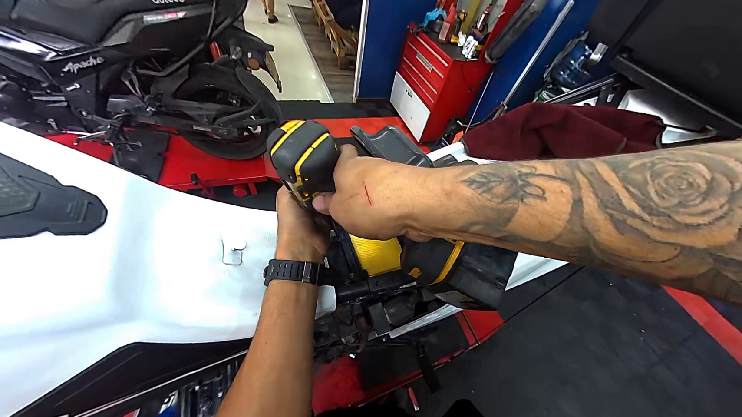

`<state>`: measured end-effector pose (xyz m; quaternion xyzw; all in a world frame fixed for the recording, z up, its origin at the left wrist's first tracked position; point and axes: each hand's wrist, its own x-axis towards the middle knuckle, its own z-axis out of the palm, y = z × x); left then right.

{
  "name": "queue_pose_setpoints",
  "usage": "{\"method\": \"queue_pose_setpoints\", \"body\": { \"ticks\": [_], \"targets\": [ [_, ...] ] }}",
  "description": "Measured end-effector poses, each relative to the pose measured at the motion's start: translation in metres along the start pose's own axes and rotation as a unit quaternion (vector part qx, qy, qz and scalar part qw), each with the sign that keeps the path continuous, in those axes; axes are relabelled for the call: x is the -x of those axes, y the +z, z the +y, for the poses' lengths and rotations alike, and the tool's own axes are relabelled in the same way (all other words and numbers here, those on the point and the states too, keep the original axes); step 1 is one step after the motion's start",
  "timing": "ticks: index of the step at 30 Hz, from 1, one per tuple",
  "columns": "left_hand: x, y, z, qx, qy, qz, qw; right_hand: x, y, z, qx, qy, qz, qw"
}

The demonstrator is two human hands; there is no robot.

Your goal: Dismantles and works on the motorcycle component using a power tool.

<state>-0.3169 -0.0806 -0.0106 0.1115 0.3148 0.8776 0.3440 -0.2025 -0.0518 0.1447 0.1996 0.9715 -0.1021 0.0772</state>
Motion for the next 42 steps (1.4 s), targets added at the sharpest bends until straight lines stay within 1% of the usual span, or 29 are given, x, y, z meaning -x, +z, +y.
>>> {"method": "queue_pose_setpoints", "body": {
  "ticks": [1, 2, 3, 9, 11, 13, 15, 17, 20, 22, 25, 29, 32, 39, 42],
  "targets": [
    [0.004, 0.004, 0.003, -0.009, 0.001, 0.004, 1.0, 0.005, -0.021, -0.027, -0.042, 0.111, -0.088, 0.989],
    [0.006, 0.007, 0.005, -0.007, 0.001, 0.001, 1.0, 0.007, -0.026, -0.038, -0.063, 0.159, -0.099, 0.98],
    [0.008, 0.008, 0.005, -0.005, 0.001, -0.003, 1.0, 0.009, -0.026, -0.041, -0.068, 0.174, -0.093, 0.978],
    [0.011, 0.017, 0.008, 0.041, -0.017, -0.021, 0.999, 0.015, -0.023, -0.032, -0.061, 0.152, -0.07, 0.984],
    [0.013, 0.025, 0.009, 0.048, -0.02, -0.032, 0.998, 0.018, -0.026, -0.025, -0.076, 0.147, -0.059, 0.984],
    [0.012, 0.04, 0.006, 0.034, -0.039, -0.024, 0.998, 0.023, -0.034, -0.018, -0.082, 0.147, -0.047, 0.985],
    [0.007, 0.055, -0.004, 0.024, -0.075, -0.029, 0.996, 0.029, -0.042, -0.008, -0.073, 0.164, -0.035, 0.983],
    [0.0, 0.066, -0.022, 0.014, -0.104, -0.05, 0.993, 0.033, -0.043, 0.005, -0.076, 0.201, -0.025, 0.976],
    [-0.01, 0.078, -0.049, 0.012, -0.128, -0.081, 0.988, 0.038, -0.038, 0.025, -0.069, 0.252, -0.016, 0.965],
    [-0.013, 0.081, -0.06, 0.015, -0.13, -0.099, 0.987, 0.04, -0.032, 0.034, -0.075, 0.281, -0.008, 0.957],
    [-0.014, 0.078, -0.066, -0.014, -0.123, -0.097, 0.988, 0.042, -0.022, 0.042, -0.086, 0.299, -0.006, 0.95],
    [-0.012, 0.072, -0.076, 0.001, -0.113, -0.088, 0.99, 0.04, -0.011, 0.048, -0.09, 0.291, -0.012, 0.952],
    [-0.012, 0.071, -0.081, 0.03, -0.108, -0.079, 0.991, 0.04, -0.013, 0.047, -0.09, 0.287, -0.023, 0.953],
    [-0.011, 0.07, -0.081, 0.046, -0.112, -0.095, 0.988, 0.037, -0.013, 0.047, -0.095, 0.291, -0.029, 0.952],
    [-0.012, 0.072, -0.078, 0.042, -0.119, -0.086, 0.988, 0.036, -0.014, 0.048, -0.098, 0.289, -0.027, 0.952]
  ]
}}
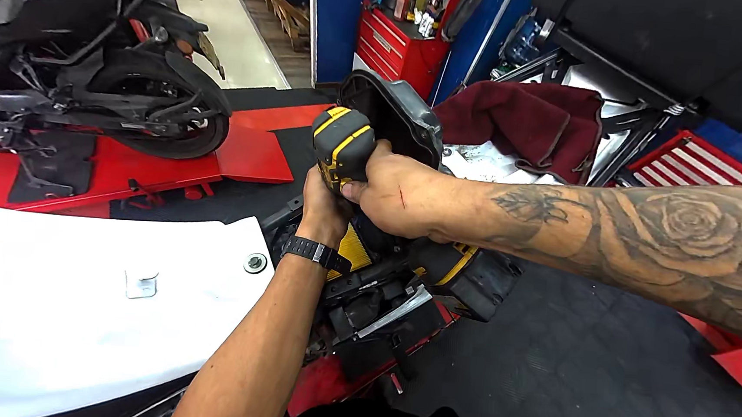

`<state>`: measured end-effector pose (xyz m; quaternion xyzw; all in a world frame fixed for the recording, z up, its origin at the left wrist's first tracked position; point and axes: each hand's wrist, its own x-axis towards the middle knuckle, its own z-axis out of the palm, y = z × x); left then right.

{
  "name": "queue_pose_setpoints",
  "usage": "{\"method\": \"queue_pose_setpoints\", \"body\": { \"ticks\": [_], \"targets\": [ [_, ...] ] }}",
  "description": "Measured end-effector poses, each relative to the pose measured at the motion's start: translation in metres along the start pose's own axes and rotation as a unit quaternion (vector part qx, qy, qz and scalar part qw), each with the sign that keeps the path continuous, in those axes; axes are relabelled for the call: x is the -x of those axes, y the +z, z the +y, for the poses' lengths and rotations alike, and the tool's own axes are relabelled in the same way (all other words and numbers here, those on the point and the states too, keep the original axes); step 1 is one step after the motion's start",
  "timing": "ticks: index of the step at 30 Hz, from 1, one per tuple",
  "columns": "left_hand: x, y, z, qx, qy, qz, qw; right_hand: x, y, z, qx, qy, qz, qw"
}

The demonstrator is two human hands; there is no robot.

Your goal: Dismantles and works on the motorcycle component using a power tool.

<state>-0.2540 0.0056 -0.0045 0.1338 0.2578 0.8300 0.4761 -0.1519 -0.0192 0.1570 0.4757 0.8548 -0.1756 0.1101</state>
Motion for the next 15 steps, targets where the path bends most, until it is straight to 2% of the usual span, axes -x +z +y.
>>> {"method": "queue_pose_setpoints", "body": {
  "ticks": [15],
  "targets": [
    [-0.0049, -0.0037, 0.0012, -0.016, -0.003, -0.015, 1.0, -0.0054, -0.0012, 0.0006, -0.002, 0.009, -0.012, 1.0]
  ]
}}
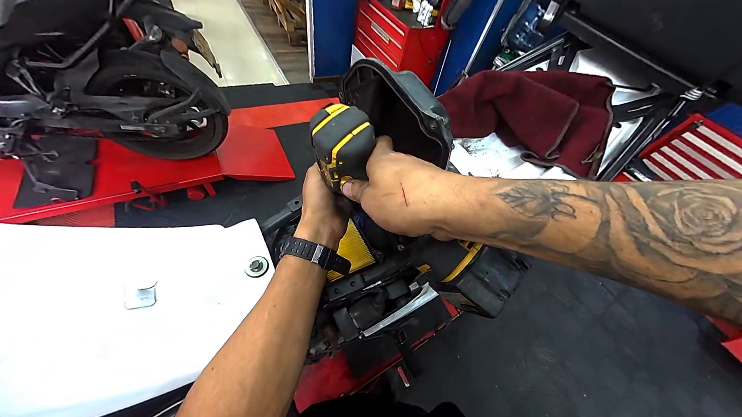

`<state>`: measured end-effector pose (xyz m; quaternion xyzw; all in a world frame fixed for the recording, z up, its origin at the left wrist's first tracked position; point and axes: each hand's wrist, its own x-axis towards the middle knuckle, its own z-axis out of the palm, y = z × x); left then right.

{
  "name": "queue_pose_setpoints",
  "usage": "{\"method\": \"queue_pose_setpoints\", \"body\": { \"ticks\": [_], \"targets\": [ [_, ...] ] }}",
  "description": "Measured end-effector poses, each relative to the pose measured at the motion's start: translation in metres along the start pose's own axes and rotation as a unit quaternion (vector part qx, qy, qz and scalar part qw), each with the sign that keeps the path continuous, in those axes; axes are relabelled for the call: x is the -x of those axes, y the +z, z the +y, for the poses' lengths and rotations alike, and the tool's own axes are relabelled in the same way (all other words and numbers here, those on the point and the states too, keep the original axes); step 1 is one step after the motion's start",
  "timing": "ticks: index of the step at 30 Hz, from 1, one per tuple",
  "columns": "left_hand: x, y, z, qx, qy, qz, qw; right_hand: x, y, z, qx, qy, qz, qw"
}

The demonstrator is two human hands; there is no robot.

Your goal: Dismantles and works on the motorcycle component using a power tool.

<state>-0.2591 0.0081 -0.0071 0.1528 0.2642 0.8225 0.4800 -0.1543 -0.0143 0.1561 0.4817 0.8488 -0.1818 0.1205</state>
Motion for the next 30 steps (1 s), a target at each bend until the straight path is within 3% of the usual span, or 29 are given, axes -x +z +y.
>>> {"method": "queue_pose_setpoints", "body": {
  "ticks": [30],
  "targets": [
    [-0.005, -0.006, -0.006, -0.04, -0.006, 0.035, 0.999, -0.013, 0.001, 0.0, -0.076, -0.007, -0.027, 0.997]
  ]
}}
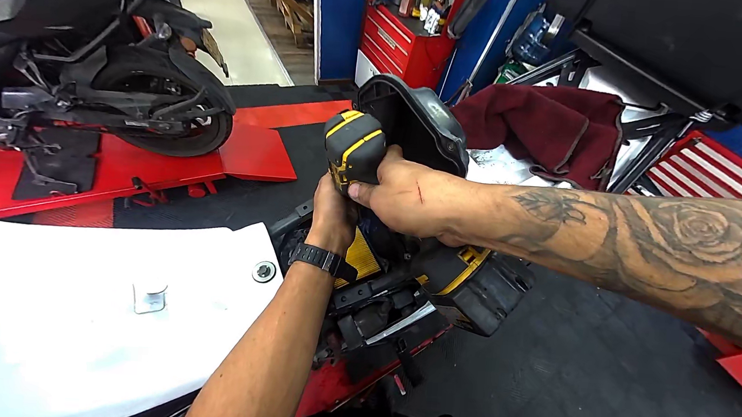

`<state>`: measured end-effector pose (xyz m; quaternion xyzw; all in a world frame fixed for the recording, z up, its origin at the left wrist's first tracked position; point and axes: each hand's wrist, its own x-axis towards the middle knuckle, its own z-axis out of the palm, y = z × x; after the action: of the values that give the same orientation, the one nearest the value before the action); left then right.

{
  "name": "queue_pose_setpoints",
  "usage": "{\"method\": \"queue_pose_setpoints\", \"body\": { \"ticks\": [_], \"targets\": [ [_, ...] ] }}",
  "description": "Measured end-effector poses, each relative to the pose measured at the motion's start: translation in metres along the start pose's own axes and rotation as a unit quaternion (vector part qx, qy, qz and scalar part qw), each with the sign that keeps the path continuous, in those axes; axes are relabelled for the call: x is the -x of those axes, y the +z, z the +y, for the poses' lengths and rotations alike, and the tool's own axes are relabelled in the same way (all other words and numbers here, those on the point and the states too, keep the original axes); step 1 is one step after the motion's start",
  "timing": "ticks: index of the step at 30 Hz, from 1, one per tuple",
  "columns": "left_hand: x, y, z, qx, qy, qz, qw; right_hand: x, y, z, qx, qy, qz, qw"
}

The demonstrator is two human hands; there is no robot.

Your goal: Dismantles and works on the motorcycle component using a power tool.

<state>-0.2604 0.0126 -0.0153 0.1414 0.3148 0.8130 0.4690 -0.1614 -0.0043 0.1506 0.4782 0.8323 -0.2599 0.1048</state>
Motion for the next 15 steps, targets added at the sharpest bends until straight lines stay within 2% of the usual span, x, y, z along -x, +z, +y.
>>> {"method": "queue_pose_setpoints", "body": {
  "ticks": [15],
  "targets": [
    [0.002, -0.0004, 0.0008, 0.003, -0.002, -0.006, 1.0, -0.0009, 0.0017, -0.0003, -0.013, 0.009, 0.0, 1.0]
  ]
}}
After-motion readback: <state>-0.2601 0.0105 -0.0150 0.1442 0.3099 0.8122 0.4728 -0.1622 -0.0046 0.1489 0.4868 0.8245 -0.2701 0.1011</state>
